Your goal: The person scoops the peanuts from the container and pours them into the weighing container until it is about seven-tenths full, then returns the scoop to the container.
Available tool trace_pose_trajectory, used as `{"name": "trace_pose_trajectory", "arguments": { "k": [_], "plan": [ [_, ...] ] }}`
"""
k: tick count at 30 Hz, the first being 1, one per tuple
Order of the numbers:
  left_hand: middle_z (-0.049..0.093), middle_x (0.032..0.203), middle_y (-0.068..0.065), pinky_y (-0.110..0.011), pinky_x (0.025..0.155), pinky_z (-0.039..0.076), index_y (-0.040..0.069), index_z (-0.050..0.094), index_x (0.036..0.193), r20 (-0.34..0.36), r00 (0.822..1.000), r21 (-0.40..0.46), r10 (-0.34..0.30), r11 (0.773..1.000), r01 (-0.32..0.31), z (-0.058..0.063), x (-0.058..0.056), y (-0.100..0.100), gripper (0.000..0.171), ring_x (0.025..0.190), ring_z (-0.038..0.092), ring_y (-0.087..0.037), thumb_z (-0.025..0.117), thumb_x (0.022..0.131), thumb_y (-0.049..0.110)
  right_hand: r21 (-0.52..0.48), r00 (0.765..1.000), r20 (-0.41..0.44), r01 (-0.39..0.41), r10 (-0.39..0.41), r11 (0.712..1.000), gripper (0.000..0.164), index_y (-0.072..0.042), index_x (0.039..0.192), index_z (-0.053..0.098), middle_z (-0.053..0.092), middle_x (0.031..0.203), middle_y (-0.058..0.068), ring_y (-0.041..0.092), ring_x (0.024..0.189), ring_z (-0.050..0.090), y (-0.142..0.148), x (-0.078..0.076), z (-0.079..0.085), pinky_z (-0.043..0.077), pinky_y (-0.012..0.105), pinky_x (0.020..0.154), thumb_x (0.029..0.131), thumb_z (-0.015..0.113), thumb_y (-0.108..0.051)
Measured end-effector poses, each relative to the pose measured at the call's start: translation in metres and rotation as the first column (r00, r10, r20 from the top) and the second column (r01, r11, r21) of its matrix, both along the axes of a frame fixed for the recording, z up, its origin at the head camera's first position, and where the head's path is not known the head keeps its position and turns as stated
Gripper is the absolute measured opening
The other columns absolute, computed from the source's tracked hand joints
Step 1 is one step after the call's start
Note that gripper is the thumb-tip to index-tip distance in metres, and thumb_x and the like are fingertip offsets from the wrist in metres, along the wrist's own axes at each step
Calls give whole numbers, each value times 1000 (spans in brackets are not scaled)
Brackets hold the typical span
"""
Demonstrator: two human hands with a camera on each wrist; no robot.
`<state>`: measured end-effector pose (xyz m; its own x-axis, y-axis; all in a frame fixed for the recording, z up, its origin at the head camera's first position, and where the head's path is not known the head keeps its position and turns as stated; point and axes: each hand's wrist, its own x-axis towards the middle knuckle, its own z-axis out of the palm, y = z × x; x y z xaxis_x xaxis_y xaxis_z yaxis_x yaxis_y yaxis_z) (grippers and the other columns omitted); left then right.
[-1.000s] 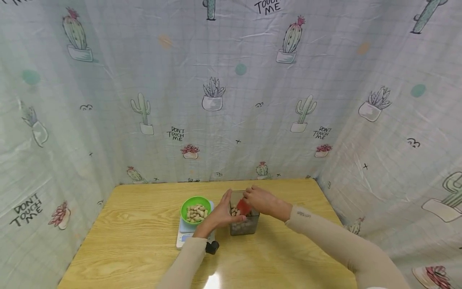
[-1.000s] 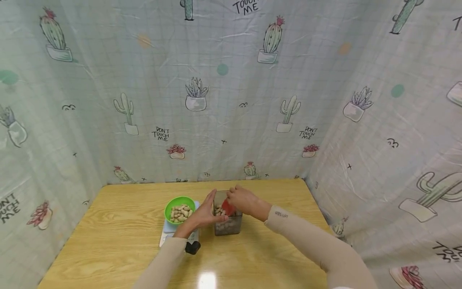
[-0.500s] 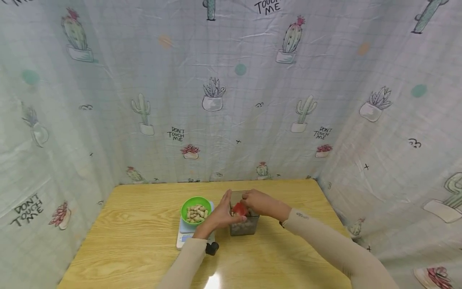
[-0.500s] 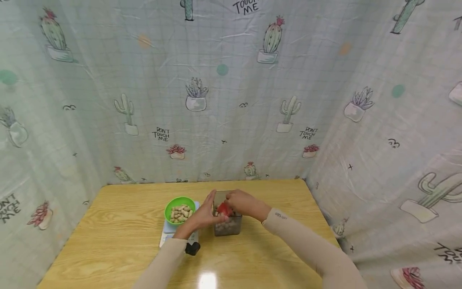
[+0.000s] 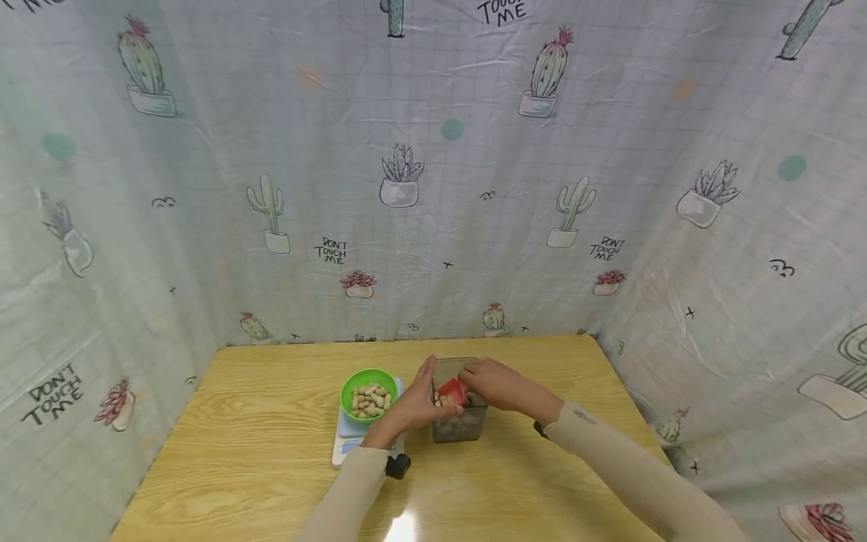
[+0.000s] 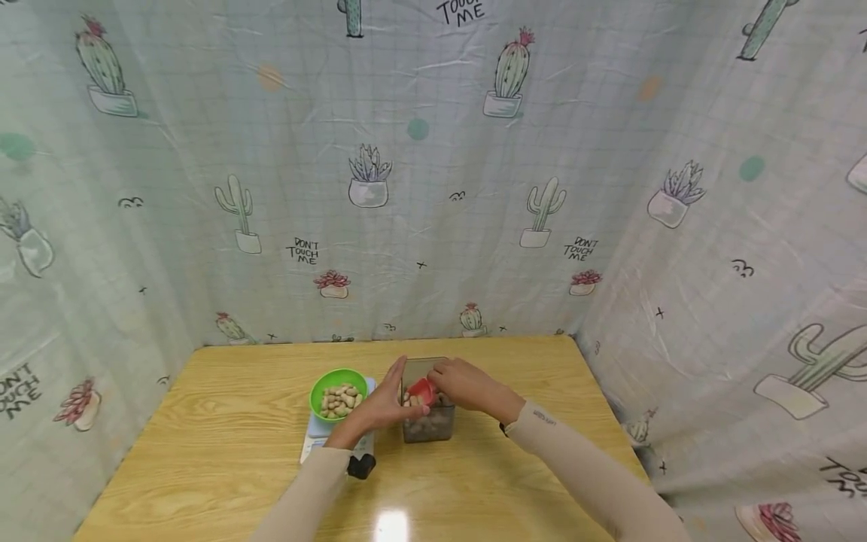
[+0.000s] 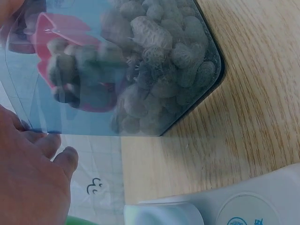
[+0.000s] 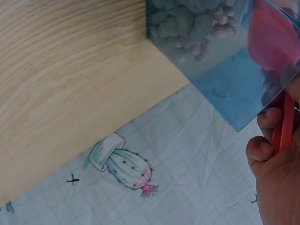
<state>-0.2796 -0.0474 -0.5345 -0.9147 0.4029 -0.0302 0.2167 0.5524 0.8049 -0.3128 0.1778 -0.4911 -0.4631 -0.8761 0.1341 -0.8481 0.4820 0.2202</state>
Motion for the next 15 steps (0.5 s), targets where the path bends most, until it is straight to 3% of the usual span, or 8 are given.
{"name": "trace_pose_trajectory", "arguments": {
  "k": [4,11,15],
  "plan": [
    [0,167,-8,-55,113,34,20,-2,160,-7,1000,-20,14,1000,-14,-2,-1,0,121,150,21,-36,74,75,64,-29,999,14,42,-42,999,11,-14,104,63,63,95,-2,14,87,60,6,3,-1,53,32,78,95,65,-21],
    [1,167,-7,-56,112,35,22,-2,160,-19,1000,-34,12,999,-13,-4,-2,1,121,150,22,-36,74,75,64,-99,977,158,160,-144,982,13,-12,110,62,64,99,1,18,88,64,16,8,1,54,34,79,97,62,-16],
    [1,167,-6,-57,111,36,23,-3,160,-10,1000,-31,12,999,-12,-6,-2,2,122,150,23,-37,74,75,66,-141,964,212,195,-162,971,14,-12,112,61,63,99,0,16,89,63,22,8,-2,54,32,78,98,60,-14]
  ]
}}
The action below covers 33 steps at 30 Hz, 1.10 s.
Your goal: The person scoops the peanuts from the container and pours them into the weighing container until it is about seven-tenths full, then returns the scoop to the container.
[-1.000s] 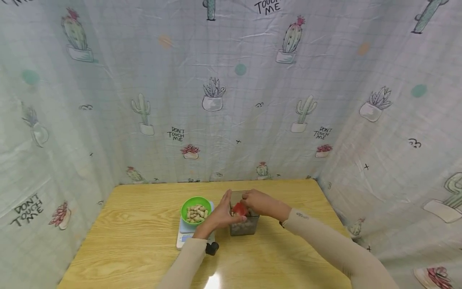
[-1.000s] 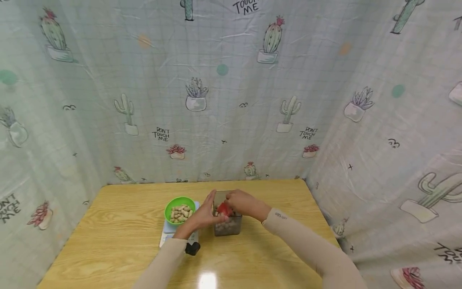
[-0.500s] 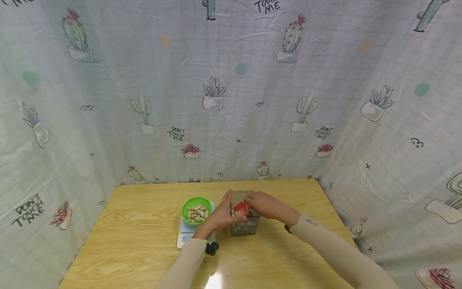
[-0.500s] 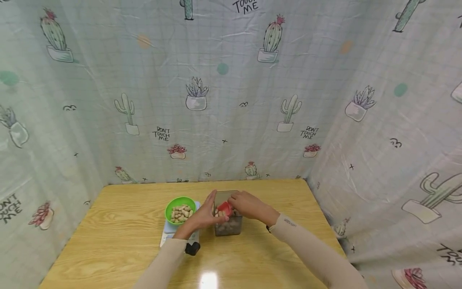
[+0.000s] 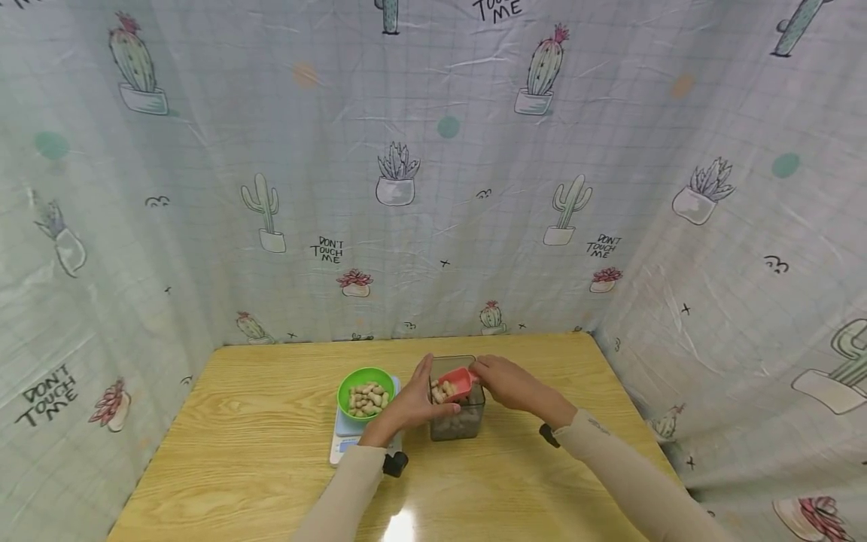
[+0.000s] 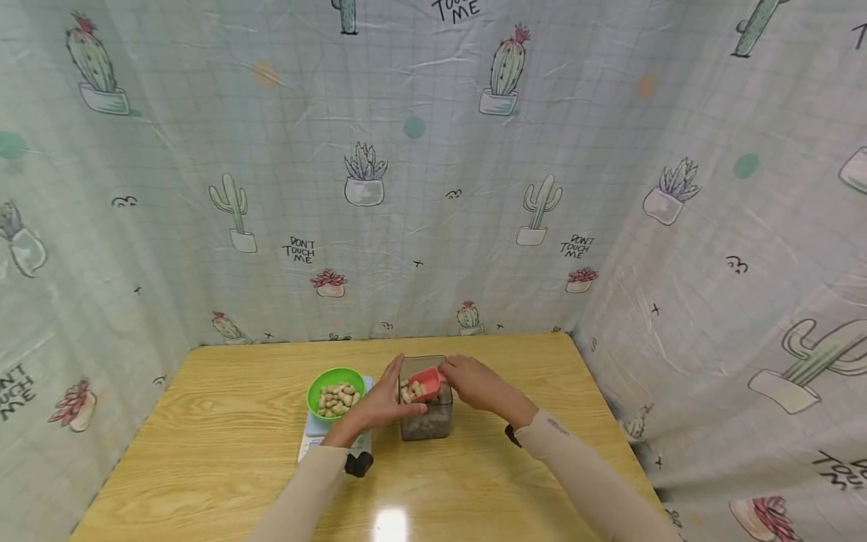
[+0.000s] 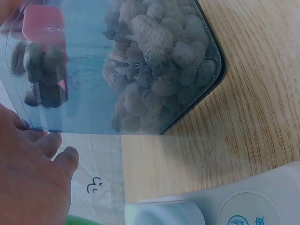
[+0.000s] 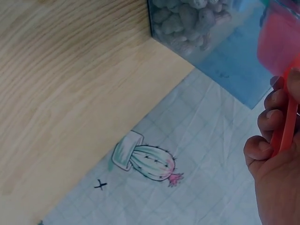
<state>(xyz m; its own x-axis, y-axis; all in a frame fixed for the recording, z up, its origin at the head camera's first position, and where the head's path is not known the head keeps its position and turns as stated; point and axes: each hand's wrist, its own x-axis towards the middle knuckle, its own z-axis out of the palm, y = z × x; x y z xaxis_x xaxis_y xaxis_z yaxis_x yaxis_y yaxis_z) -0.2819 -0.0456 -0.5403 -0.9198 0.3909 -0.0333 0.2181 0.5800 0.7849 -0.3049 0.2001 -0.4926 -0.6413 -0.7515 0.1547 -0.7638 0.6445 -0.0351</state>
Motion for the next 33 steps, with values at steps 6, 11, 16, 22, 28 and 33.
{"name": "trace_pose_trajectory", "arguments": {
  "k": [6,11,16,22,28,33],
  "plan": [
    [0,168,-6,-59,111,35,25,-4,160,2,1000,-4,-1,1000,1,0,0,-1,123,150,22,-38,73,74,67,-88,998,54,43,-39,995,15,-12,115,61,63,101,0,16,93,63,8,1,-3,54,34,81,100,57,-14],
    [-1,168,-6,-58,112,34,24,-5,159,-7,1000,-21,1,1000,-1,-2,-1,0,122,151,20,-36,72,75,68,-167,993,95,92,-77,982,17,-12,116,61,64,104,1,16,95,62,13,0,-10,53,35,82,102,52,-17],
    [-1,168,-6,-59,113,33,23,-4,160,-5,1000,-8,-1,1000,1,0,1,-1,122,151,19,-37,72,75,67,-236,993,78,109,-93,965,22,-9,116,62,65,103,3,18,96,62,17,1,-13,52,38,83,104,47,-22],
    [-3,167,-6,-58,113,32,22,-5,160,-9,1000,-20,-3,1000,3,1,2,-1,121,152,16,-36,71,77,67,-277,993,17,119,-119,953,21,-8,114,62,65,99,3,17,91,61,21,4,-7,51,38,80,104,49,-20],
    [-5,167,-9,-57,115,31,19,-5,160,-47,999,-42,-11,999,9,8,4,-4,118,153,11,-35,67,80,68,-291,994,-25,99,-111,952,18,-8,113,62,64,98,4,18,89,61,22,5,5,51,37,78,103,51,-16],
    [-3,167,-12,-58,112,34,16,-1,160,-97,995,-68,-9,998,2,20,7,-10,112,151,16,-39,65,83,66,-292,992,-62,86,-109,952,17,-8,114,62,65,98,4,19,89,62,23,4,14,51,37,78,103,51,-16]
  ]
}}
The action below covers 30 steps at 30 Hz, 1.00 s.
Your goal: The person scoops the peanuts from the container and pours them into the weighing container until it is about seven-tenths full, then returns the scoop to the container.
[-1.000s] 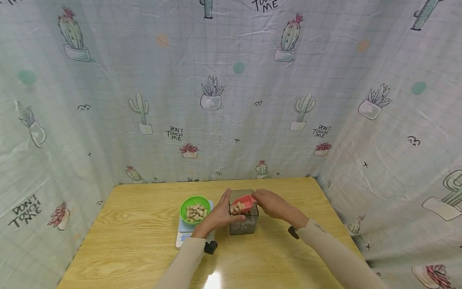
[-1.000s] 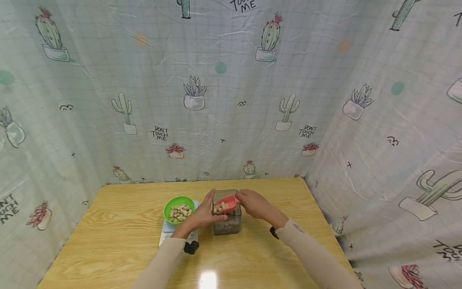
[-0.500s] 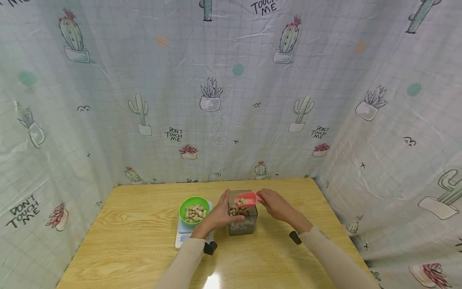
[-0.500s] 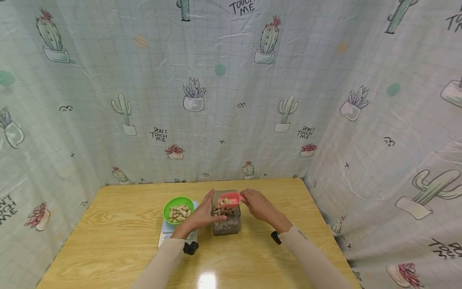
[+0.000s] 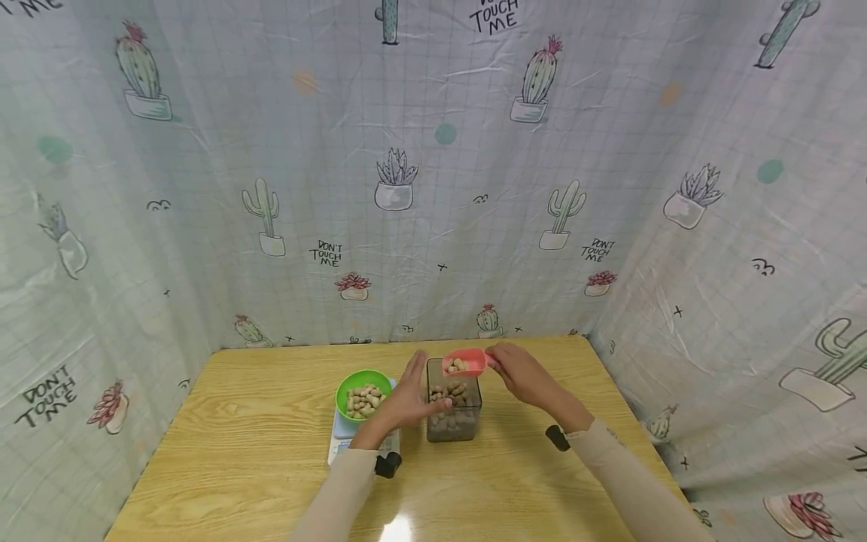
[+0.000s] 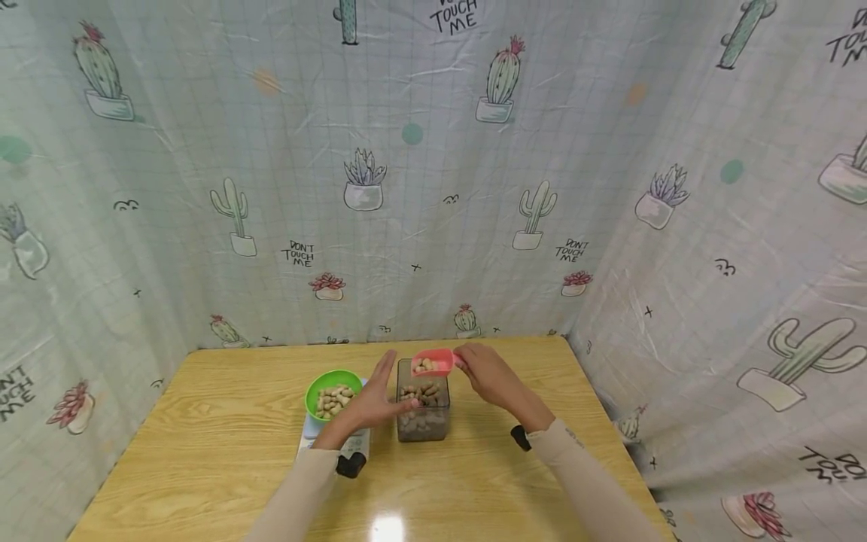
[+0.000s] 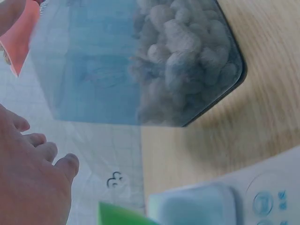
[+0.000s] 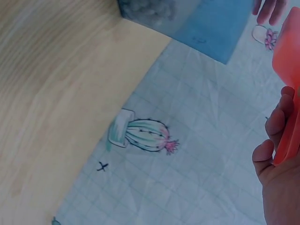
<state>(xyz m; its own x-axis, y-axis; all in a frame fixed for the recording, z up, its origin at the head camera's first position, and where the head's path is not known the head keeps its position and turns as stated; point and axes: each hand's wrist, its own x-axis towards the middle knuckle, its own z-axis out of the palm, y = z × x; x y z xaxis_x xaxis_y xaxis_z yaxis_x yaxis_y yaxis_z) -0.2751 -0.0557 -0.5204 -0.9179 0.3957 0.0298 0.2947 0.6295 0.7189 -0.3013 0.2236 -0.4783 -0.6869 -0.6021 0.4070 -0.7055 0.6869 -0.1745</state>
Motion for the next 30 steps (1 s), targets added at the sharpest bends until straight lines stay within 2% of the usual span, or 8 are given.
{"name": "trace_pose_trajectory", "arguments": {
  "k": [3,10,17,23,27,30],
  "plan": [
    [-2,167,-11,-58,113,33,17,1,160,-11,1000,-7,18,1000,-18,6,0,-6,109,151,16,-38,67,85,60,-8,1000,-7,-12,12,1000,18,-7,115,61,65,100,5,20,91,62,-2,-1,7,51,39,79,103,51,-16],
    [2,167,-10,-62,107,38,20,3,160,-36,998,48,59,997,-57,12,0,-23,110,149,23,-41,72,83,55,-4,999,-41,-23,22,1000,20,-8,117,61,66,100,4,20,91,62,-10,-3,17,51,38,80,103,51,-18],
    [-1,168,-4,-65,110,32,32,-2,159,5,995,92,104,990,-104,16,7,-41,105,150,21,-40,69,85,56,-15,998,-40,-44,44,999,17,-10,114,63,65,97,1,17,87,61,-23,-4,23,51,35,76,102,52,-18],
    [-2,167,-12,-67,109,31,24,2,160,-3,993,116,117,986,-116,19,7,-55,103,150,17,-44,69,87,50,-21,999,-27,-45,45,999,21,-10,117,63,67,101,3,19,92,63,-40,-6,24,52,37,79,103,51,-20],
    [-1,167,-8,-65,107,36,27,2,160,-20,988,91,151,985,-149,20,8,-66,103,146,27,-45,70,86,52,-25,998,-17,-55,55,998,25,-8,121,62,67,106,5,19,95,63,-57,-8,26,52,36,80,103,50,-21],
    [1,167,-6,-66,106,36,29,1,159,-38,985,78,167,983,-164,20,10,-74,104,145,29,-45,70,85,54,-26,999,7,-52,52,998,26,-8,122,61,67,107,5,20,96,62,-67,-8,29,51,36,80,104,49,-22]
  ]
}}
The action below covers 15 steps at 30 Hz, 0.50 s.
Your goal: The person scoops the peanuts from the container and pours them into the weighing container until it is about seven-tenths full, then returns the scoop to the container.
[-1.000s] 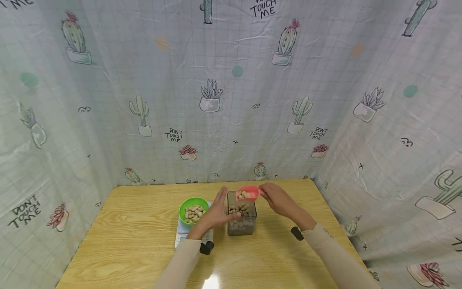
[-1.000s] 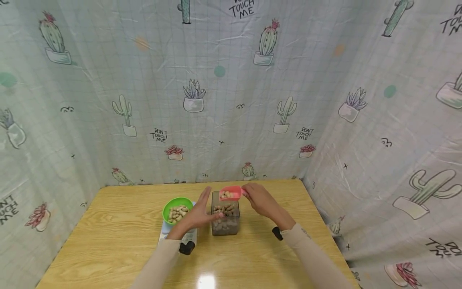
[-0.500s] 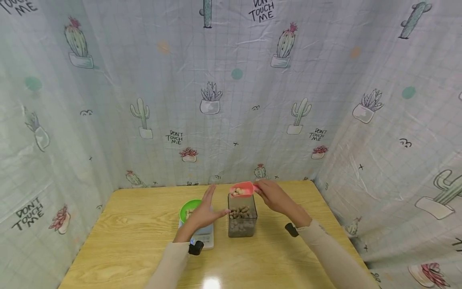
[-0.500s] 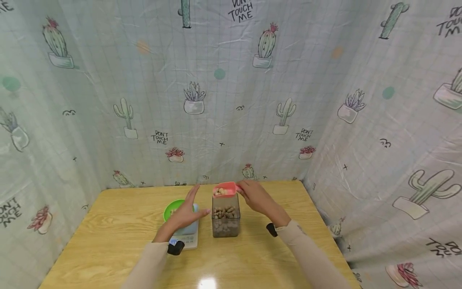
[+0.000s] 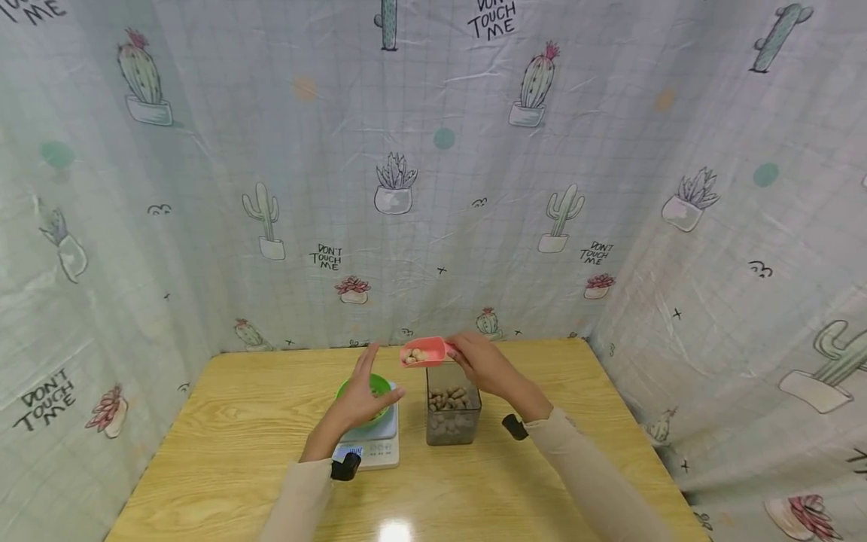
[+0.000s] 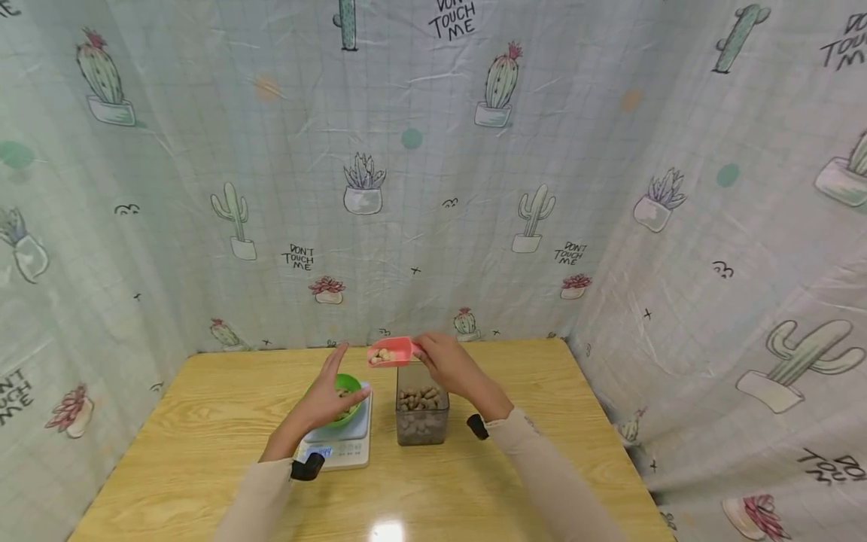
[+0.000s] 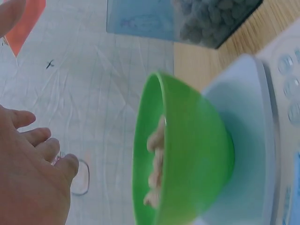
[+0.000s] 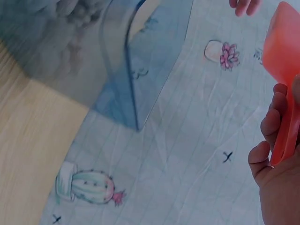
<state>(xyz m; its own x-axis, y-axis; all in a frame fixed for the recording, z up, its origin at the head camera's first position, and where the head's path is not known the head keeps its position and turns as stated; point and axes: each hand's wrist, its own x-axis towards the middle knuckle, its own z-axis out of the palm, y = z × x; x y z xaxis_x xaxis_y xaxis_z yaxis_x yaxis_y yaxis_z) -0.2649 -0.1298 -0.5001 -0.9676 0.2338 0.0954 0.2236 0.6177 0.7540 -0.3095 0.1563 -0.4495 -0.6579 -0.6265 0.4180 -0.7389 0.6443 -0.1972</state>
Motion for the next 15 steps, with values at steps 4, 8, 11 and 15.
{"name": "trace_pose_trajectory", "arguments": {
  "k": [4,8,11,15],
  "plan": [
    [0,167,-8,-69,108,30,26,0,160,0,1000,12,6,1000,-6,-3,5,-12,105,149,18,-43,71,86,51,2,1000,30,-2,2,1000,27,-8,122,62,67,109,5,21,100,63,-13,-2,-3,52,37,85,104,49,-23],
    [0,167,-9,-69,108,30,25,0,160,7,1000,9,20,1000,-20,-9,10,-23,107,149,18,-45,71,85,53,-1,999,36,-21,21,1000,25,-8,120,63,68,111,5,23,104,63,-26,-3,-9,52,38,89,103,51,-22],
    [0,167,-10,-69,108,31,25,-1,160,25,999,1,33,999,-33,-15,12,-31,108,149,19,-46,71,84,53,-4,998,50,-26,27,1000,23,-7,118,63,67,110,7,23,102,63,-33,-1,-14,52,38,89,102,53,-20],
    [0,167,-11,-68,107,32,22,-2,160,43,998,-32,46,999,-44,-26,14,-41,109,148,20,-47,72,84,51,16,995,91,-27,25,1000,25,-6,118,63,67,107,7,22,99,63,-45,0,-21,52,37,87,103,50,-21]
  ]
}}
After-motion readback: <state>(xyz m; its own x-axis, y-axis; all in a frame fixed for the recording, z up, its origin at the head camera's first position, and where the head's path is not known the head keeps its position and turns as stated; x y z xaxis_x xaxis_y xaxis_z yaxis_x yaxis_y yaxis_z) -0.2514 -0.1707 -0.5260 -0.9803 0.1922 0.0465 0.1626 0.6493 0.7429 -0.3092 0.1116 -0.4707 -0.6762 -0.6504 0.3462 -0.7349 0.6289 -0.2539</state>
